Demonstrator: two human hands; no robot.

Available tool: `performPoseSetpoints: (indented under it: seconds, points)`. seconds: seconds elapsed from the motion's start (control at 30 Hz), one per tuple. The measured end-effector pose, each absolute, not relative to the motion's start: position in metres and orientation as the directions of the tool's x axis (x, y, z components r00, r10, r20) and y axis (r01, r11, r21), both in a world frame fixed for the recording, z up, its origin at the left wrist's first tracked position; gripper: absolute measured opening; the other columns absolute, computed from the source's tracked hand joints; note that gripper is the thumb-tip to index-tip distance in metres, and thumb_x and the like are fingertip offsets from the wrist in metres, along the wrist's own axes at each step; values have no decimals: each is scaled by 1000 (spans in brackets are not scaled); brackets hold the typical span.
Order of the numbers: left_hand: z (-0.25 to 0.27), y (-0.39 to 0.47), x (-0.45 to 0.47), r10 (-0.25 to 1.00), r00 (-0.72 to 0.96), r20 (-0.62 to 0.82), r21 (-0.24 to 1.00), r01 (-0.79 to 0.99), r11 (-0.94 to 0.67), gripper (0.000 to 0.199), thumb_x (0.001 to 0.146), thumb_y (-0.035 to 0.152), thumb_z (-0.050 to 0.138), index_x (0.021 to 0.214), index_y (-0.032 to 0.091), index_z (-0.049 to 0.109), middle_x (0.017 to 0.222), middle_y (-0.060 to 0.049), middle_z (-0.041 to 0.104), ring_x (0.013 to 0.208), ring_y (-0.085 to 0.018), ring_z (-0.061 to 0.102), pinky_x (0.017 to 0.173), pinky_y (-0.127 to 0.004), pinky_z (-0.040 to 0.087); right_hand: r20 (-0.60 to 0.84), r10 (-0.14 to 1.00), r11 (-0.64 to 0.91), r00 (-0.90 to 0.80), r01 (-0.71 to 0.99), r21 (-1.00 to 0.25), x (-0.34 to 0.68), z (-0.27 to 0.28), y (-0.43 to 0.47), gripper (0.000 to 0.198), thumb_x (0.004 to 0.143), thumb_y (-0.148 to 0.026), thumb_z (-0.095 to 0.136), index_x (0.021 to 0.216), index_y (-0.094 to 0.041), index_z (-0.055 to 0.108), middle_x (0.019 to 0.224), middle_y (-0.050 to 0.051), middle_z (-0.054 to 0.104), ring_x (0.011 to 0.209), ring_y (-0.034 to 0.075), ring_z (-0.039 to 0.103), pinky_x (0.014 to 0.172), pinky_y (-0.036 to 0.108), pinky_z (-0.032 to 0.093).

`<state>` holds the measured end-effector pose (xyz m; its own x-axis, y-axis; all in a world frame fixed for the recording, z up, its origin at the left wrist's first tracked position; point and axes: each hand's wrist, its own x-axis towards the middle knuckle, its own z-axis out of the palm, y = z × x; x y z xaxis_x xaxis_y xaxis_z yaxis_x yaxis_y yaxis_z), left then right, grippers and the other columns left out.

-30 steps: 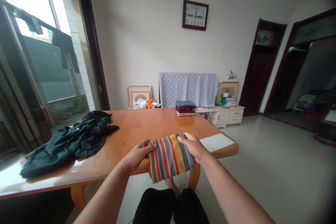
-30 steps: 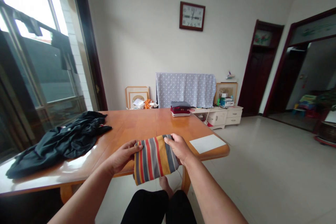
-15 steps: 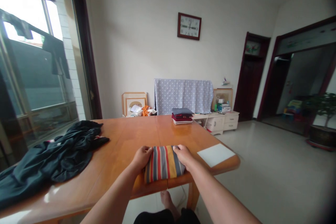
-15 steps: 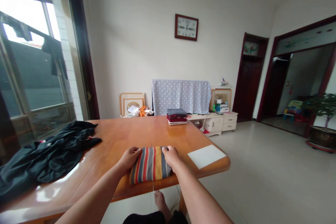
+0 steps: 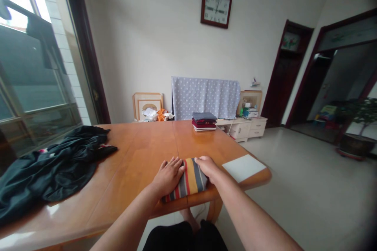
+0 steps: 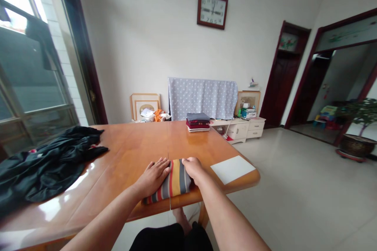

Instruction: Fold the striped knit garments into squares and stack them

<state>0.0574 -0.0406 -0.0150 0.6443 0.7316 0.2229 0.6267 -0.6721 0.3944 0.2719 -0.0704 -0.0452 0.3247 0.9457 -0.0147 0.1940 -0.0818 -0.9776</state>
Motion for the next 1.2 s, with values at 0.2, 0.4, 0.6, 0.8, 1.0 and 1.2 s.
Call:
performPoseSetpoints:
  seconds: [0.2, 0.4, 0.6, 0.8, 1.0, 1.2]
  points:
    - [-32, -35, 51, 757, 637, 145, 455, 637, -622, 65, 101, 60, 22, 154, 25, 40, 163, -9, 31, 154, -26, 17, 122, -55, 7, 57, 913, -43, 404, 235, -971, 285, -27, -80, 37, 87, -55, 52, 91, -22, 69, 90, 7, 73, 88, 25, 66, 78, 35, 50]
    - [-27, -39, 55, 762, 634, 130, 433, 655, -619, 62, 102, 57, 23, 155, 29, 37, 164, -8, 29, 154, -28, 14, 120, -62, 1, 415, 887, 159, 204, 707, -689, 246, 13, -97, 46, 98, -50, 41, 126, -23, 67, 131, 12, 66, 124, 29, 57, 108, 42, 38]
    - [-36, -41, 54, 752, 646, 130, 327, 688, -648, 57, 102, 44, 30, 157, 28, 34, 165, -7, 25, 154, -30, 13, 119, -65, -1, 267, 963, 169, -24, 826, -537, 212, -15, -108, 67, 99, -57, 35, 149, -14, 47, 158, 16, 37, 150, 31, 28, 123, 50, 13]
    - [-45, -43, 57, 779, 595, 199, 269, 731, -627, 60, 100, 45, 34, 157, 25, 34, 166, -9, 22, 155, -31, 10, 119, -65, 0, 218, 976, 112, 17, 817, -566, 228, -48, -117, 73, 98, -64, 32, 158, -22, 30, 165, 6, 16, 154, 29, 11, 124, 49, 3]
    - [-37, -46, 58, 808, 575, 130, 271, 763, -587, 60, 102, 48, 26, 156, 25, 36, 165, -6, 26, 154, -29, 16, 120, -65, 10, 96, 995, 32, 9, 906, -423, 225, -44, -117, 69, 102, -54, 23, 161, -21, 15, 167, 4, 4, 155, 25, 2, 123, 50, -5]
    - [-34, -46, 58, 819, 561, 122, 266, 776, -572, 60, 102, 52, 24, 154, 27, 38, 164, -5, 28, 153, -28, 20, 121, -61, 14, 65, 998, 8, 14, 944, -331, 222, -40, -117, 69, 101, -52, 24, 162, -21, 13, 167, 4, 1, 155, 25, 1, 123, 48, -3]
